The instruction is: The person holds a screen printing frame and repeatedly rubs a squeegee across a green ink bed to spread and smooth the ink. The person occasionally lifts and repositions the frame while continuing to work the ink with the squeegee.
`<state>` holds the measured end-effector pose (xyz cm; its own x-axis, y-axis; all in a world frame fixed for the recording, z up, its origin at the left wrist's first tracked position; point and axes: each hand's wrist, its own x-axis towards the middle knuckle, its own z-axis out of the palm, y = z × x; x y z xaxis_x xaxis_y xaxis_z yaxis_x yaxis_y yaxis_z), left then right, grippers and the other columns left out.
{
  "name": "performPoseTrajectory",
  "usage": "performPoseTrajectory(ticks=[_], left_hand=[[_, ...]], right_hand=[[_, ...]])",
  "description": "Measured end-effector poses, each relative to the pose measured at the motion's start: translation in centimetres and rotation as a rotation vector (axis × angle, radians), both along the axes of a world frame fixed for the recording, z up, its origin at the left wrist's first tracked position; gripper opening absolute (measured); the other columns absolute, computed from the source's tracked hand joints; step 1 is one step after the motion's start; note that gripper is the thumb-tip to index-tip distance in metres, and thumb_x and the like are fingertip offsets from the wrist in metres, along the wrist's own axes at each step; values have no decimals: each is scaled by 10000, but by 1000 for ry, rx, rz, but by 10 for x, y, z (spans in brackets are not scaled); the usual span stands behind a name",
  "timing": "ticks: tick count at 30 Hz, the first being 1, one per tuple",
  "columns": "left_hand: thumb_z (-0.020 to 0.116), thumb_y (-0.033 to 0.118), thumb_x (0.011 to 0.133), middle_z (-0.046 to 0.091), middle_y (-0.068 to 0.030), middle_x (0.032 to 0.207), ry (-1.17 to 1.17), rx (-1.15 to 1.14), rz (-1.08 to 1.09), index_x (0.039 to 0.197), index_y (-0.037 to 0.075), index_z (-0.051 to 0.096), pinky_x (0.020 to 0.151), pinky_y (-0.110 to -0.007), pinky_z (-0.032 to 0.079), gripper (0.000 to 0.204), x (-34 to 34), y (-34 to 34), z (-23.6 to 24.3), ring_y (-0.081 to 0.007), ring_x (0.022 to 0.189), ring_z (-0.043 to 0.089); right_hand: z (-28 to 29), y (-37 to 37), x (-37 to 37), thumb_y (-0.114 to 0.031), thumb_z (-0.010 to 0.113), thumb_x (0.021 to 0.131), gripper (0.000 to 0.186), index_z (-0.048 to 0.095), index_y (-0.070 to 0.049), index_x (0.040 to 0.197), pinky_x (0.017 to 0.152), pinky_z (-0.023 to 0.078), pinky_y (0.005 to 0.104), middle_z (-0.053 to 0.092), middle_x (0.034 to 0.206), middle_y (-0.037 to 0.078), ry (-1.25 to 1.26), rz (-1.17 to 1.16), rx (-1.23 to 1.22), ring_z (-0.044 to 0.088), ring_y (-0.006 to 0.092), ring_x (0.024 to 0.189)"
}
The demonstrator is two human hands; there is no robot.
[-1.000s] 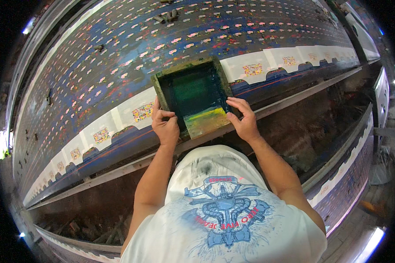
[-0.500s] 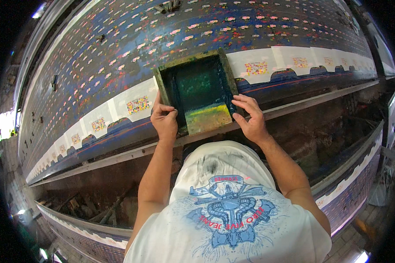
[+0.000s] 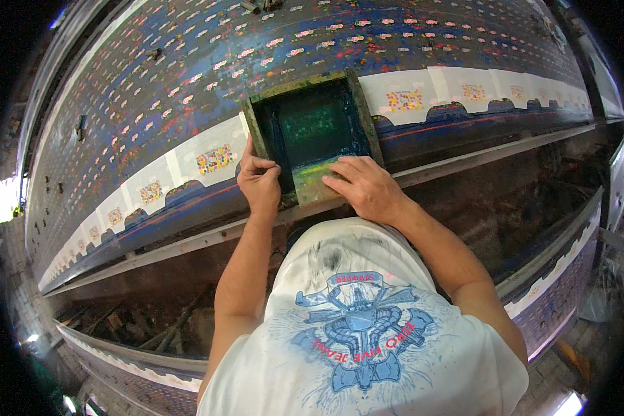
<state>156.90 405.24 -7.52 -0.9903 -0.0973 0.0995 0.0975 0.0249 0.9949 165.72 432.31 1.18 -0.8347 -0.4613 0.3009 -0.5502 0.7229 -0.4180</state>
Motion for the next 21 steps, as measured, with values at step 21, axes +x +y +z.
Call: performPoseTrajectory(ticks=[21], left_hand=[[743,-127,731,507,-310,1743,-35,-50,32,769,60,681,1291,-425,375,201,-1,-1,-6,-373,1645,484]], right_hand=[[31,10,-164,44,688,893,296,815,-36,1149,1000,575,514,743,1109,179,-223,150,145,705,411,1137]])
